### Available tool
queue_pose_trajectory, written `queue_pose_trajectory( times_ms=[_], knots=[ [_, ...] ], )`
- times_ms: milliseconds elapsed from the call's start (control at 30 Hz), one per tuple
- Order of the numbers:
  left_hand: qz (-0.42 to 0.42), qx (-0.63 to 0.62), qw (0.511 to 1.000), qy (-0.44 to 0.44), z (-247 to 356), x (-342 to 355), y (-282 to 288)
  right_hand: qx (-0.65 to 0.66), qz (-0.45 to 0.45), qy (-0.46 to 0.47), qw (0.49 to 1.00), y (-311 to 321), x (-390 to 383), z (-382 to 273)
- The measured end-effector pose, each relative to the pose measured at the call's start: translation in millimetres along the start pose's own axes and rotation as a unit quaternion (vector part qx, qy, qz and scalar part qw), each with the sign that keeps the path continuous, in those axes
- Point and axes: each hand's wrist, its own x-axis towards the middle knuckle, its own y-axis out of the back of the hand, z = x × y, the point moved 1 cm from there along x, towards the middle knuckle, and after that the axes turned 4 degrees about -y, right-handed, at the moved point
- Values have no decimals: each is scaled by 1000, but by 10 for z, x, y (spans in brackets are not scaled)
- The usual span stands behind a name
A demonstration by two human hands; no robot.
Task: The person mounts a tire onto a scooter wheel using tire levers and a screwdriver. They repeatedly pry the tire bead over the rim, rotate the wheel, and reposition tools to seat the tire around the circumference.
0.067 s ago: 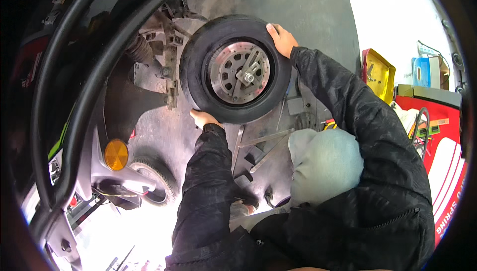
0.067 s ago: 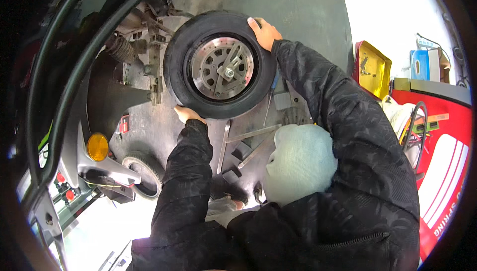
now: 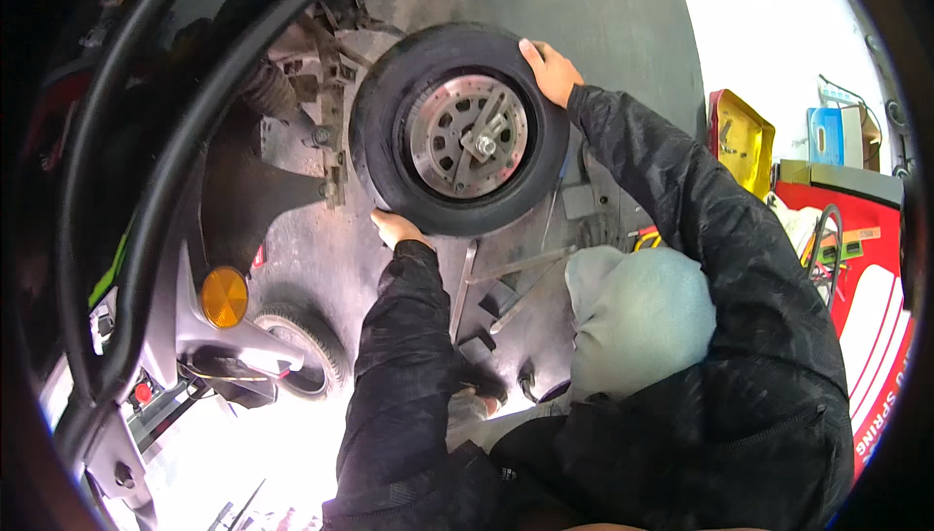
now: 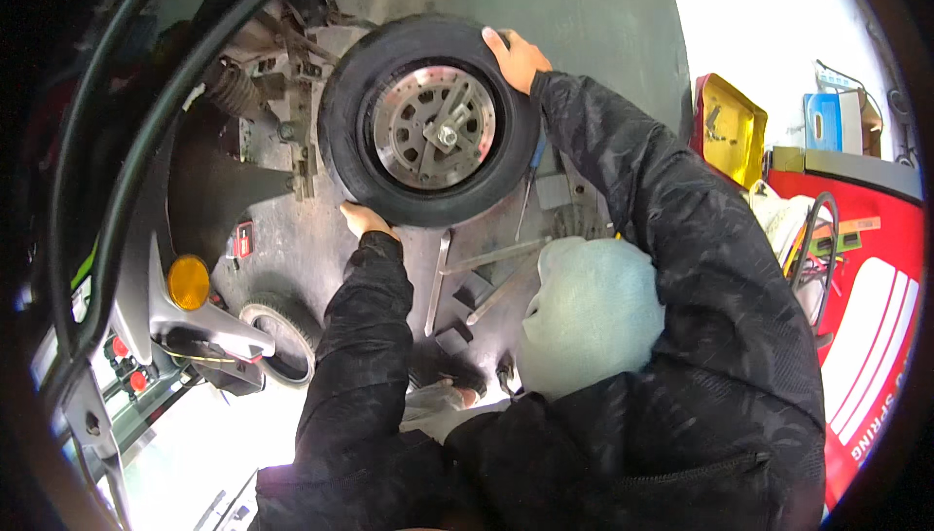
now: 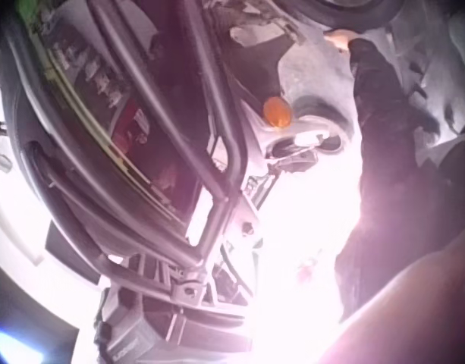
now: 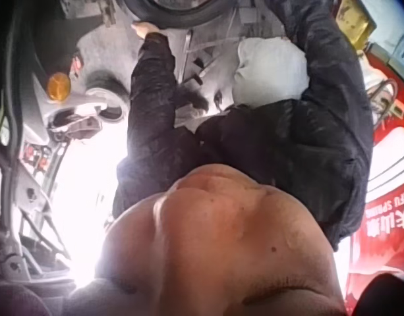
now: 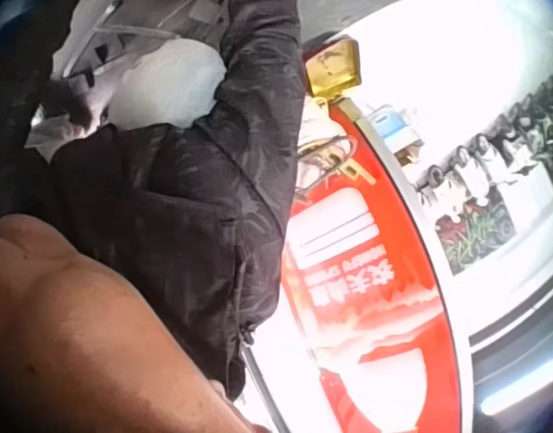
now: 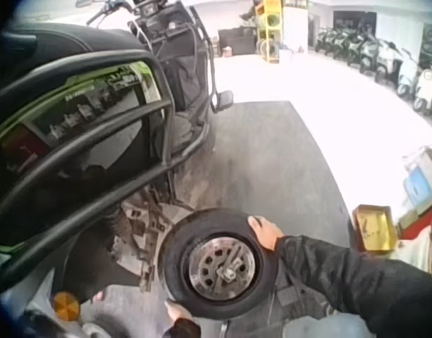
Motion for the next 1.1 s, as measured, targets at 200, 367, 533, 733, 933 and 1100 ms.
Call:
queue_pose_trajectory(
  times_ms=[200, 367, 533, 733, 933, 1100],
  knots=[
    [-276, 383, 878, -85, -671, 261, 1119, -58, 31, 159, 985, 295, -1239, 179],
    [-273, 627, 694, -225, -1380, -282, 1795, -286, -421, 300, 807, -77, -2623, 766],
    [-278, 566, 757, -170, -1351, -737, 1814, -345, -386, 342, 784, -510, -2814, 1297],
    [-242, 406, 836, -279, -652, -1042, 1483, -331, -370, 347, 796, -529, -2790, 1244],
    [-243, 308, 842, -371, -55, -1041, 1149, -270, -446, 312, 794, -620, -2708, 1066],
    [-311, 490, 744, -333, -401, -1070, 1072, -362, -451, 318, 752, -789, -2815, 1172]
  ],
)
